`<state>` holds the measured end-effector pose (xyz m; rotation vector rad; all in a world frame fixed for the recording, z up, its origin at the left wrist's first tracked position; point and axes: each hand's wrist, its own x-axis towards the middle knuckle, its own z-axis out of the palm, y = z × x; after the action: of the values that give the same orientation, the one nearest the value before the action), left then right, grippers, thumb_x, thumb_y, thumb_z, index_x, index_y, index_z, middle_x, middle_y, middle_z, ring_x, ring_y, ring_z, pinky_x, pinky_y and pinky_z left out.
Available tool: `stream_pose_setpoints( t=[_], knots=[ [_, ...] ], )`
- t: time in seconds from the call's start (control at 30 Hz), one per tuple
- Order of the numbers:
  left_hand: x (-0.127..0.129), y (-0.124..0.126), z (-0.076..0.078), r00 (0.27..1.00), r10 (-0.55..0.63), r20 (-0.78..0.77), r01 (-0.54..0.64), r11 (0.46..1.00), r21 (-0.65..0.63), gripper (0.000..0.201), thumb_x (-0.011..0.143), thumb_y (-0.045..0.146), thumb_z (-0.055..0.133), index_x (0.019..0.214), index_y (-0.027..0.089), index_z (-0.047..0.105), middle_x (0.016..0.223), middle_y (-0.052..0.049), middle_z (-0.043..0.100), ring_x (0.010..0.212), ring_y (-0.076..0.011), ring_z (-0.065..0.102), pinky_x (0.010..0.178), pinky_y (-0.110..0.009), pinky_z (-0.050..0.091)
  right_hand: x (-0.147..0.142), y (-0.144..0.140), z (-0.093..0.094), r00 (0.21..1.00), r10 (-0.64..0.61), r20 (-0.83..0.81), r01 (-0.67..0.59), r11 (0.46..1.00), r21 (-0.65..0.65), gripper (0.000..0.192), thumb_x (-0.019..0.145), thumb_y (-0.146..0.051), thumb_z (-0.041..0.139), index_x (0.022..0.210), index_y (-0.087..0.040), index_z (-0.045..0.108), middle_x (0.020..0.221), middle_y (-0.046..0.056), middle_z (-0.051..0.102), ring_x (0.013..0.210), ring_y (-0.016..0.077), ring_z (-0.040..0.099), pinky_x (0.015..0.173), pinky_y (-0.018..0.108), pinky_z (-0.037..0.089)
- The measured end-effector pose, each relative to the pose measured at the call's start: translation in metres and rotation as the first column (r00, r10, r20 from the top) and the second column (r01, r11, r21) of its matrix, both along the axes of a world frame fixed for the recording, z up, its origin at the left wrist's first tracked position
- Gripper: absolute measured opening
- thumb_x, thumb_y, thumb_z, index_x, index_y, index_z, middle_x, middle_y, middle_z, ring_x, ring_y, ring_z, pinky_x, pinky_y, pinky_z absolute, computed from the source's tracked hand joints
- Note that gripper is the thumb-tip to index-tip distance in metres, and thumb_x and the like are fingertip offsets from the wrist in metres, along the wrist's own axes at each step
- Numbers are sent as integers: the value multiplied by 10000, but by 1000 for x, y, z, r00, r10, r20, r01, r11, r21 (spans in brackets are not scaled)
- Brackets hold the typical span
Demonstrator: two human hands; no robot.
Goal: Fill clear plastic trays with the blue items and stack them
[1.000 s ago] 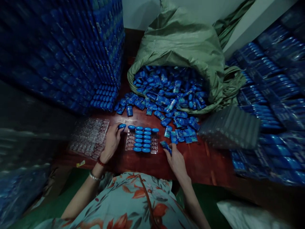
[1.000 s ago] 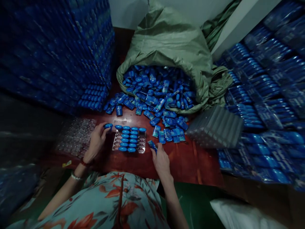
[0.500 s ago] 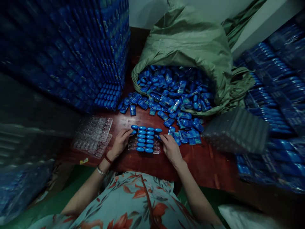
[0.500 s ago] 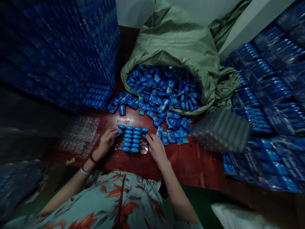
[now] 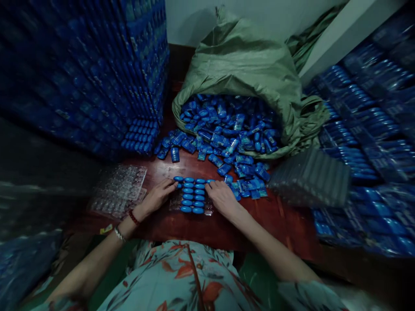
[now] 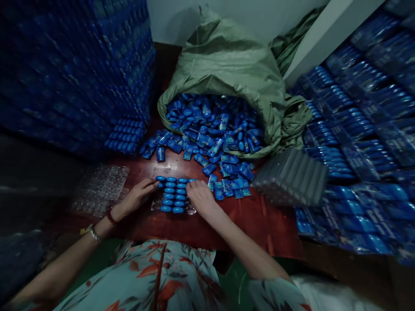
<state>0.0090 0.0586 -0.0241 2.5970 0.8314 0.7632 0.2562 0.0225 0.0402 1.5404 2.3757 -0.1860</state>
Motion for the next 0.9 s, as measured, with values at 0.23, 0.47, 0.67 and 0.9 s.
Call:
stream_pose_setpoints(
  t=[0.23,0.47,0.67,0.9],
  knots=[
    [7,2,-9,999,27,-24,-25,995,93,312,926,104,326,1168,168,513,1032,-101,580,936,-162,571,767,-285,524,8,4,-5,997,-72,4,71,992,106,319,897,-91,379,1156,-139,559,1026,117,613,925,226,554,783,332,388],
    [22,14,-3,977,195,88,-199,979,43,228,921,247,432,1045,178,610,1022,-94,575,903,-174,562,766,-301,498,38,-17,-34,966,-111,-233,179,938,297,354,917,-175,422,1254,-227,518,1035,69,623,857,177,589,751,286,420],
    [48,74,4,729,672,-131,-680,689,-250,264,873,252,512,1084,94,536,1039,-155,580,982,-248,572,846,-368,468,71,15,-35,906,-286,-311,373,888,270,399,869,-63,380,1172,-224,583,1085,64,598,989,175,545,768,247,437],
    [73,111,4,746,586,-316,-666,670,-328,517,774,114,579,1268,154,428,1147,-166,569,978,-272,623,809,-361,490,75,61,-32,986,-152,-70,155,987,36,454,822,-65,424,1250,-206,478,1195,110,521,958,187,568,735,260,432]
  ],
)
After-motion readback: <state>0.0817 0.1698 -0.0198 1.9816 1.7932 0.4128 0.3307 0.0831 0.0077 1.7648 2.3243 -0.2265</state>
